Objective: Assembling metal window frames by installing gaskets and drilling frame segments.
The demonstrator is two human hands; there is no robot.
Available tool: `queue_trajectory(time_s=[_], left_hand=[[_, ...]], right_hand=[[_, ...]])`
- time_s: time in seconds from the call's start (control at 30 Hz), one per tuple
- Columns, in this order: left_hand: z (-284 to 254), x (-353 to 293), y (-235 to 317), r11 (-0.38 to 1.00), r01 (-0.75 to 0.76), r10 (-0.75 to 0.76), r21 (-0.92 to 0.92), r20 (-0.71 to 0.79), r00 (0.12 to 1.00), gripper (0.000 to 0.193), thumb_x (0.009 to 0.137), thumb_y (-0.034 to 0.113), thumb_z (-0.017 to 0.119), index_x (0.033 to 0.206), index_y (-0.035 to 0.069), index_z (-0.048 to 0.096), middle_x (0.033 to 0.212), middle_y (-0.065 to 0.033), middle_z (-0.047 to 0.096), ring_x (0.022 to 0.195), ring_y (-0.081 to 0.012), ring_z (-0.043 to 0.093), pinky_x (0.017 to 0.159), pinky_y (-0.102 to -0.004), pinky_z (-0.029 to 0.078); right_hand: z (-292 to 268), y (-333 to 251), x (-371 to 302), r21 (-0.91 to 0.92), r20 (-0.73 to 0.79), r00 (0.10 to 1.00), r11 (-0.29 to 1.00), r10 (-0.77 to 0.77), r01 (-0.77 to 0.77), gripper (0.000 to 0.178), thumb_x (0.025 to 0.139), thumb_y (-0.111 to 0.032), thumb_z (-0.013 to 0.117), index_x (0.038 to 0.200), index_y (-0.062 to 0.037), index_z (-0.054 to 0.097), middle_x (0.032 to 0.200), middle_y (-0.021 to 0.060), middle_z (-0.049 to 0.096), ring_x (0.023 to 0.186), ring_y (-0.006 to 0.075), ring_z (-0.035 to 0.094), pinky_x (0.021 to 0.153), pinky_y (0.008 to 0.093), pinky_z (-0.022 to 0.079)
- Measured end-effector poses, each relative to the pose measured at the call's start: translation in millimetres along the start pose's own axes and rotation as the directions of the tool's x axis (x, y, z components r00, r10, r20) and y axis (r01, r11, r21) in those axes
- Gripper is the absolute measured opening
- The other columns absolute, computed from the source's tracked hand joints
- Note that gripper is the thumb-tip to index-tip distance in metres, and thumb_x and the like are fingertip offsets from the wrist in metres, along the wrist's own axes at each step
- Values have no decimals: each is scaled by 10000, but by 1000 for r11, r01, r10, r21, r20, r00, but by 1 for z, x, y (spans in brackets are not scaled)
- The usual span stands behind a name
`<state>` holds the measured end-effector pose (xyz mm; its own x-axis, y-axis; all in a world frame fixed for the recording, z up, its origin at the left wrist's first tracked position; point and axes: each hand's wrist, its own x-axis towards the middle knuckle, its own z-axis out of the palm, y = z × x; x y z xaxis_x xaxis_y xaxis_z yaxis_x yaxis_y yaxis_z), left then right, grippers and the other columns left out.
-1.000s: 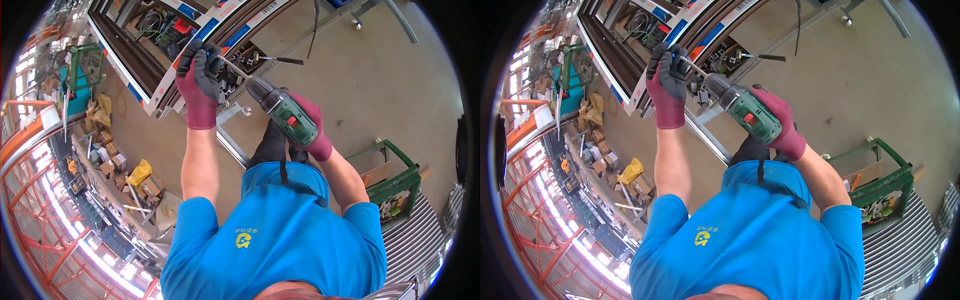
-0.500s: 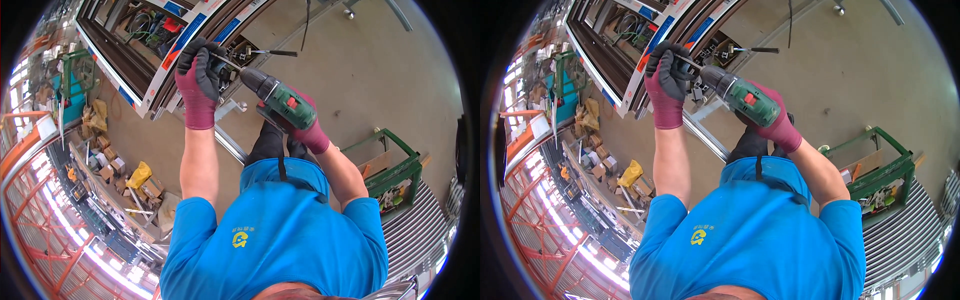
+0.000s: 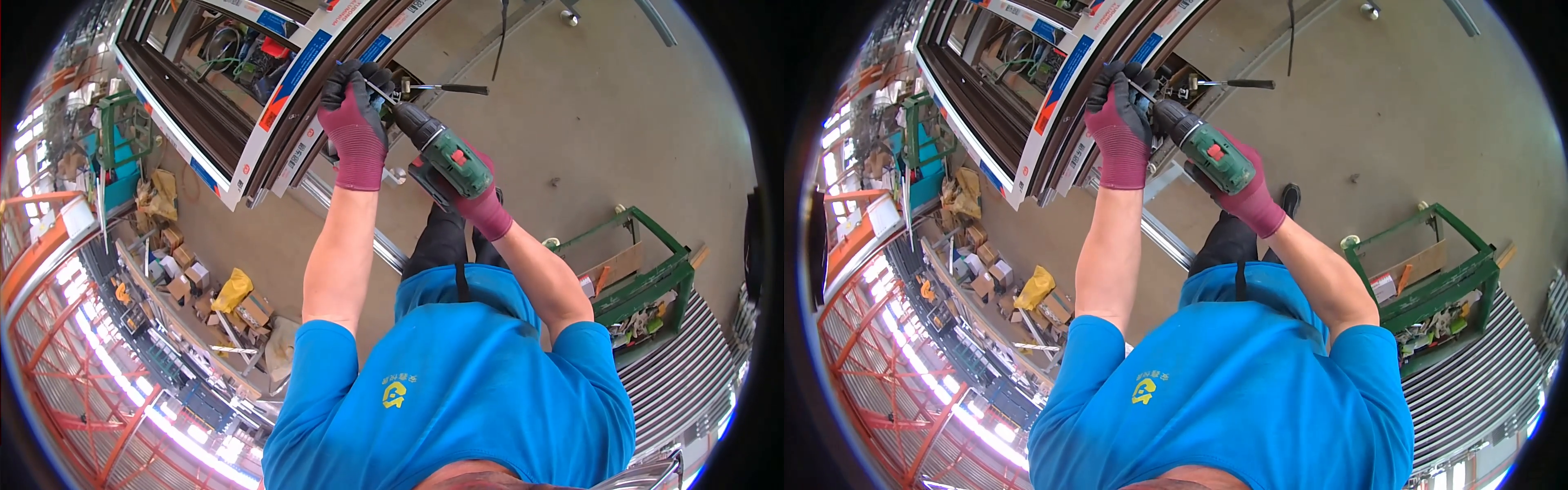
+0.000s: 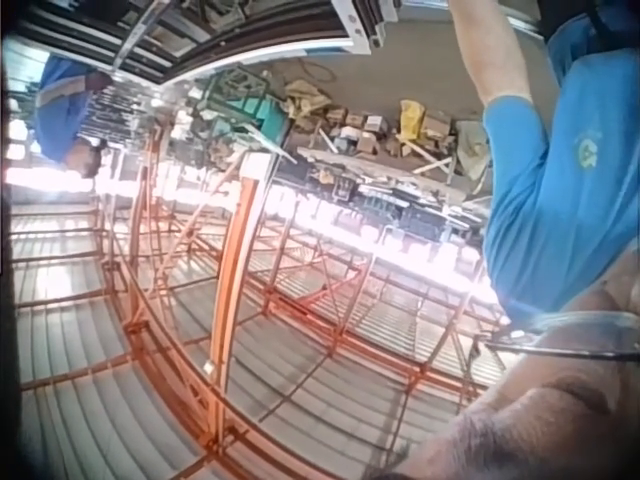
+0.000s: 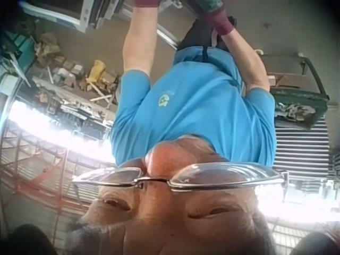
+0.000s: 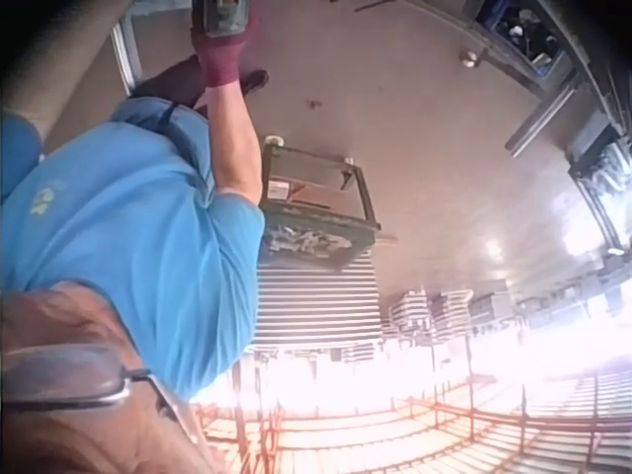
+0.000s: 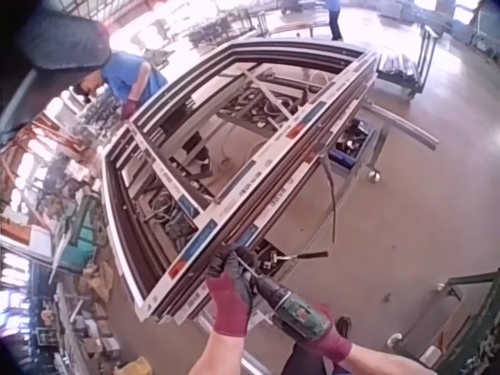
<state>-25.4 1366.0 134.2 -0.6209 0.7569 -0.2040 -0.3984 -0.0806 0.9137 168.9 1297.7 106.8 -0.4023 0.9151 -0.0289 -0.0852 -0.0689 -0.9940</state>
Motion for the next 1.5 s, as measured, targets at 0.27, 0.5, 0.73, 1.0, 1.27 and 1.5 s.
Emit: queue_trajectory(time_s=[0.27, 0.5, 0.73, 1.0, 1.27, 1.5], left_hand=[[-4, 11, -4, 999, -23, 23, 33, 6, 1000, 161, 1064, 54, 602, 1177, 29, 714, 1019, -151, 768, 854, -279, 770, 774, -409, 642], [-6, 20, -2, 993, -88, 84, 80, 52, 995, 158, 1059, 42, 600, 1162, 21, 718, 979, -142, 770, 823, -248, 759, 753, -388, 641], [-7, 16, 43, 829, -11, -71, 560, 125, 990, 130, 1035, 109, 664, 1096, 10, 723, 937, -94, 752, 802, -183, 734, 719, -285, 584], [-30, 126, 134, 694, -11, 9, 720, 7, 1000, 560, 1089, 427, 601, 1444, -4, 637, 1341, -160, 714, 1182, -179, 678, 1014, -323, 526], [17, 120, 111, 627, 51, -270, 777, 156, 950, 637, 997, 549, 691, 1326, 4, 719, 1204, -112, 751, 1093, -225, 668, 1041, -330, 485], [9, 131, 108, 668, 119, -275, 734, 94, 957, 591, 1024, 528, 661, 1291, 5, 734, 1175, -91, 751, 1074, -213, 665, 1004, -332, 492]], right_hand=[[3, 23, 7, -39, 10, 994, 994, -104, 105, 545, 827, -20, 828, 1345, -36, 659, 1125, 134, 762, 996, 267, 745, 936, 341, 562], [7, 29, 14, -55, 7, 996, 994, -93, 93, 584, 811, -20, 841, 1363, -34, 650, 1141, 127, 762, 1004, 265, 743, 950, 344, 560], [2, 42, 32, -62, -6, 991, 989, -131, 131, 473, 860, -9, 815, 1313, -30, 684, 1153, 102, 771, 1030, 213, 742, 956, 339, 561], [-5, 50, 35, -125, -22, 980, 973, -199, 195, 603, 830, -28, 807, 1406, -5, 631, 1182, 149, 763, 1057, 275, 750, 973, 354, 555], [-15, 49, 36, -332, -10, 950, 897, -312, 291, 726, 697, -82, 817, 1393, 6, 630, 1278, 211, 726, 1217, 390, 705, 1079, 400, 502], [-12, 39, 51, -341, -9, 949, 893, -314, 292, 604, 748, -121, 813, 1320, 8, 669, 1163, 200, 729, 1071, 415, 712, 999, 419, 542]])
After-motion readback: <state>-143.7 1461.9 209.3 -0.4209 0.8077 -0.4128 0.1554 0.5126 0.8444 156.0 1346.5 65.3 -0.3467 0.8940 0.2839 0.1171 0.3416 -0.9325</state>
